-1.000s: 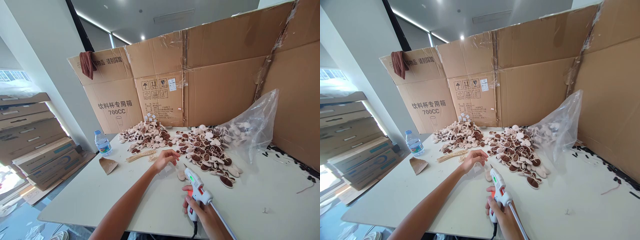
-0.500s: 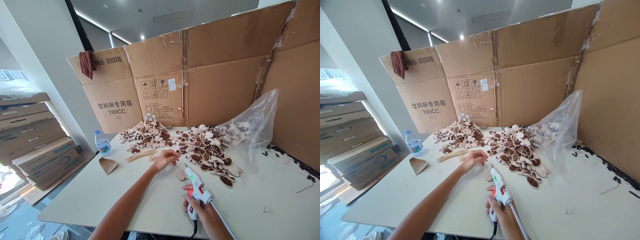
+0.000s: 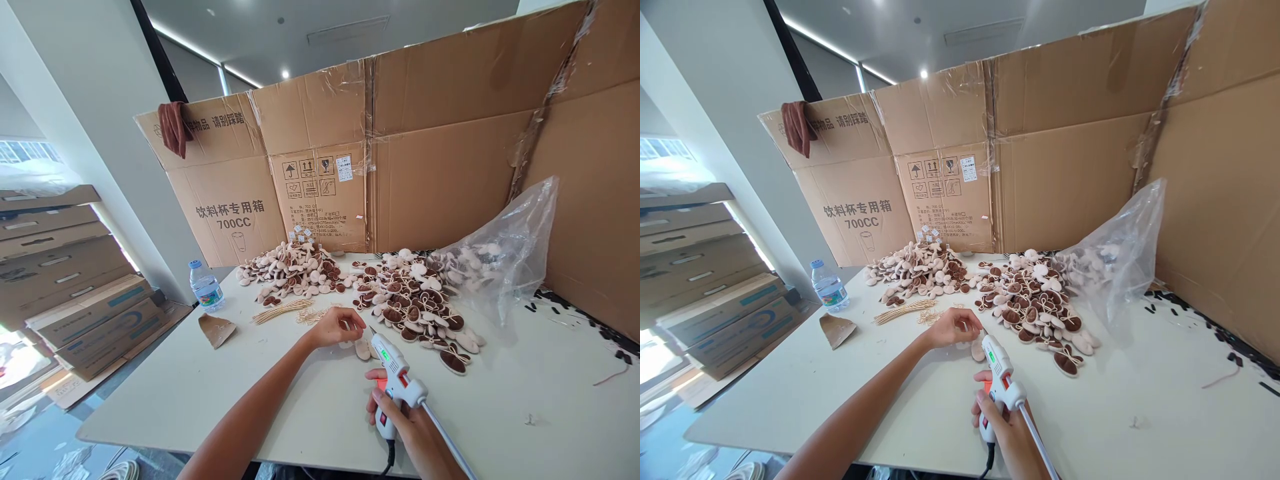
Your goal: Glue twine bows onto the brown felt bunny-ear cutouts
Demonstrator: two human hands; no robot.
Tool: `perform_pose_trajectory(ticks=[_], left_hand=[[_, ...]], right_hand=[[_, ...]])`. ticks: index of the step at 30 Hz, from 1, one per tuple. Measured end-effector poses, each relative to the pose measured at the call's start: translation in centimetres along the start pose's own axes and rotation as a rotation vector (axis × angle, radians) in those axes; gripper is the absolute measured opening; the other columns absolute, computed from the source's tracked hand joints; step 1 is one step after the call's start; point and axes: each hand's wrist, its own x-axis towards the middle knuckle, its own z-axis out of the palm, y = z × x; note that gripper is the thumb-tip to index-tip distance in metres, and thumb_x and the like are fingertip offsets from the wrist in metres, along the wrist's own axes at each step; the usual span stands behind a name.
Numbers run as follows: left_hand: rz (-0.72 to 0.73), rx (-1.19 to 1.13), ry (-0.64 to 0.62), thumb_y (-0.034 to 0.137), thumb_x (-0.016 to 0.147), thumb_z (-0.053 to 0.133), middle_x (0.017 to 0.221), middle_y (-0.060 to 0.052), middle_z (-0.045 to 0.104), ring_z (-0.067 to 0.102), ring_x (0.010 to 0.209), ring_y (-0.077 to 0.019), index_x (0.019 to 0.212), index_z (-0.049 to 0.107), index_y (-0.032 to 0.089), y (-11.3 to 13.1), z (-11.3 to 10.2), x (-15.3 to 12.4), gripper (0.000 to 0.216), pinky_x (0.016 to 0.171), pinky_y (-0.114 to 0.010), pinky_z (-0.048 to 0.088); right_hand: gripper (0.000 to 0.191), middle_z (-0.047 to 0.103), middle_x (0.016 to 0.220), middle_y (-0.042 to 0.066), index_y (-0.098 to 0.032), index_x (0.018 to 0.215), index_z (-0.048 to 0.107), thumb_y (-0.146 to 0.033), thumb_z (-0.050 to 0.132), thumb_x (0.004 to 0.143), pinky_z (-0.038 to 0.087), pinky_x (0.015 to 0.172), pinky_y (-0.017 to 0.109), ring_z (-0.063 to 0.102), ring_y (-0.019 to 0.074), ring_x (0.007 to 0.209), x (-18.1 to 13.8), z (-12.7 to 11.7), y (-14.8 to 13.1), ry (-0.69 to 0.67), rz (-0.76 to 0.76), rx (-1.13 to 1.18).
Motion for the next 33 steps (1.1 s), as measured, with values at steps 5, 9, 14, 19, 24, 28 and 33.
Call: perform_pose_trajectory(ticks=[5,9,14,19,24,28,33], left_hand=[[-0.032,0.047,-0.054,0.036,0.074,0.082,0.094,-0.006,0.075,0.066,0.074,-0.0141,0.096,0.075,0.017,0.29,0.1,-0.17,0.03,0.066,-0.024,0.047],[-0.056,0.06,-0.097,0.042,0.068,0.087,0.093,-0.004,0.074,0.066,0.077,-0.0149,0.095,0.075,0.019,0.18,0.18,-0.19,0.038,0.066,-0.024,0.047],[-0.05,0.084,-0.127,0.047,0.062,0.09,0.093,-0.004,0.074,0.064,0.078,-0.0147,0.096,0.075,0.02,-0.1,0.39,-0.23,0.046,0.066,-0.025,0.045],[-0.036,0.108,-0.15,0.046,0.058,0.093,0.087,-0.001,0.071,0.061,0.077,-0.0141,0.096,0.075,0.02,-0.18,0.56,-0.25,0.05,0.065,-0.024,0.043],[-0.017,0.117,-0.167,0.043,0.051,0.096,0.09,-0.001,0.069,0.062,0.082,-0.0153,0.102,0.073,0.021,0.04,0.62,-0.23,0.06,0.065,-0.024,0.042],[-0.009,0.132,-0.179,0.04,0.052,0.096,0.09,0.0,0.069,0.062,0.085,-0.0161,0.103,0.073,0.022,0.07,0.63,-0.22,0.059,0.066,-0.024,0.042],[0.02,0.141,-0.187,0.036,0.059,0.092,0.089,0.0,0.069,0.061,0.083,-0.0151,0.105,0.073,0.022,0.02,0.64,-0.21,0.051,0.066,-0.024,0.041]], right_hand=[[0.067,0.067,0.065,0.004,-0.017,0.107,0.068,-0.076,0.068,0.075,0.051,0.06,0.036,0.064,0.0225,0.057,0.27,-0.19,0.49,-0.029,-0.016,-0.003],[0.067,0.067,0.066,0.004,-0.017,0.108,0.068,-0.075,0.067,0.077,0.052,0.061,0.036,0.064,0.0226,0.058,0.31,-0.32,0.69,-0.043,-0.021,-0.013],[0.067,0.068,0.067,0.004,-0.017,0.109,0.067,-0.075,0.067,0.076,0.053,0.062,0.037,0.065,0.023,0.059,0.21,-0.27,0.43,-0.041,-0.015,-0.014],[0.068,0.067,0.065,0.004,-0.017,0.109,0.068,-0.075,0.069,0.074,0.053,0.061,0.037,0.066,0.0238,0.057,0.13,-0.1,0.09,-0.028,-0.013,-0.001],[0.07,0.067,0.065,0.005,-0.016,0.108,0.07,-0.076,0.071,0.072,0.053,0.061,0.037,0.065,0.0237,0.057,0.11,-0.16,-0.15,-0.022,-0.009,-0.004],[0.075,0.067,0.064,0.005,-0.016,0.108,0.072,-0.079,0.072,0.067,0.053,0.061,0.037,0.064,0.0241,0.056,0.16,-0.19,-0.29,-0.025,0.005,-0.006],[0.071,0.066,0.062,0.004,-0.017,0.106,0.071,-0.078,0.07,0.069,0.052,0.06,0.036,0.063,0.0233,0.056,0.13,0.02,-0.14,-0.009,-0.007,0.002]])
